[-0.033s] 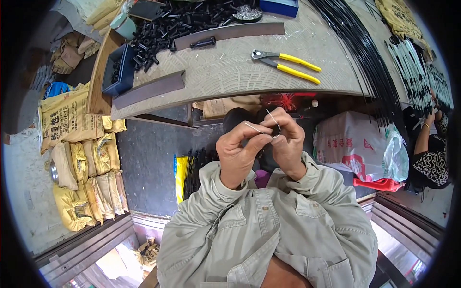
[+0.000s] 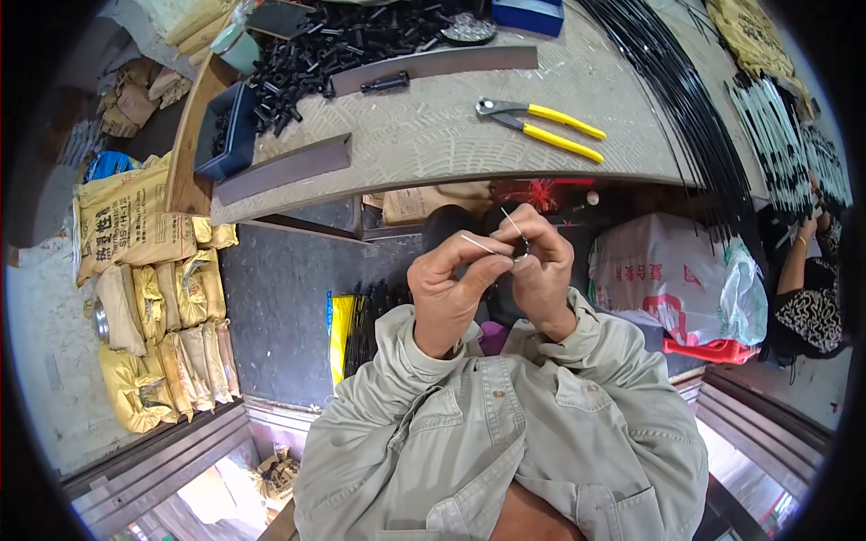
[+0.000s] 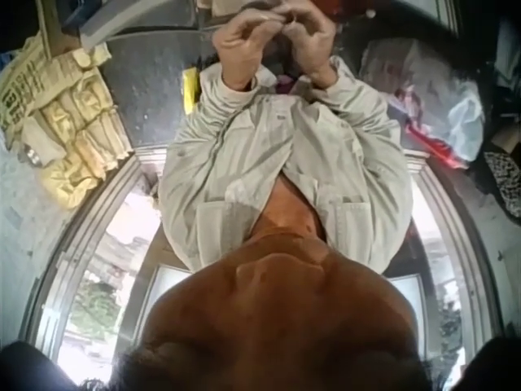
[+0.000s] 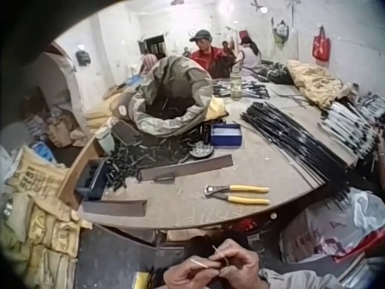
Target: Assembling black wire bundles into connector housings using pliers and manual dexterity.
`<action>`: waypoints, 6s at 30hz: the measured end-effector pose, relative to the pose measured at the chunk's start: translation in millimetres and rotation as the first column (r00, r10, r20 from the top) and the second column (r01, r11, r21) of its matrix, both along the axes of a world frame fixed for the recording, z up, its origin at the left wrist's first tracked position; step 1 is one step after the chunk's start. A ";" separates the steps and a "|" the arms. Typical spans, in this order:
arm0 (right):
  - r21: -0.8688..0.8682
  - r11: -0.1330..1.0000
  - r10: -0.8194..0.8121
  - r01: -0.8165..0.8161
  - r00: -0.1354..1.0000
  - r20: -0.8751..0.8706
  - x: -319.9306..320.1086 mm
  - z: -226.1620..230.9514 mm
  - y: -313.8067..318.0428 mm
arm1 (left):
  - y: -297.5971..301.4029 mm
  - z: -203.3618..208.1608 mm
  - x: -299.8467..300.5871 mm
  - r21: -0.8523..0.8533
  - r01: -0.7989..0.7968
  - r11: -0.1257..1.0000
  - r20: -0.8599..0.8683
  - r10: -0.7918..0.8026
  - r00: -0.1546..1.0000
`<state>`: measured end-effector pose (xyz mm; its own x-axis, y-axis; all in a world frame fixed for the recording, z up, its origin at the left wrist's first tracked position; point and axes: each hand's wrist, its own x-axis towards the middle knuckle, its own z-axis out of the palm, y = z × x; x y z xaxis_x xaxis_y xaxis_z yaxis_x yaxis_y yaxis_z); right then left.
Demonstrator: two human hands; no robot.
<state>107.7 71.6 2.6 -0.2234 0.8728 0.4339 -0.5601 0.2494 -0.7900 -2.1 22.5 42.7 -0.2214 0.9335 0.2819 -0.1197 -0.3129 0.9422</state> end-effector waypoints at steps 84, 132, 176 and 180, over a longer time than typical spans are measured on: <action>0.697 -0.341 -0.434 -0.630 0.764 0.478 -369.2 54.1 239.0 | 24.8 119.9 -390.0 -0.199 -0.708 0.677 -0.285 0.651 0.703; 0.049 0.742 0.318 -0.669 0.414 0.853 -275.4 115.8 241.6 | 125.4 -8.7 -432.1 0.055 -0.315 0.947 -0.480 0.302 0.824; 0.682 0.707 -0.323 -0.188 0.772 0.547 -235.3 39.6 159.2 | 137.6 -22.9 -368.1 -0.481 -0.116 0.869 -0.054 0.103 0.993; 0.651 0.740 -0.284 -0.172 0.796 0.534 -236.4 42.6 158.3 | 138.4 -30.2 -365.5 -0.280 -0.119 0.953 -0.166 0.075 0.983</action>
<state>-128.7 229.9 45.2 -0.5795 0.4443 0.6832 -0.0310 0.8257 -0.5633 -367.6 161.0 12.5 -0.2907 0.9559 0.0422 0.0486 -0.0293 0.9984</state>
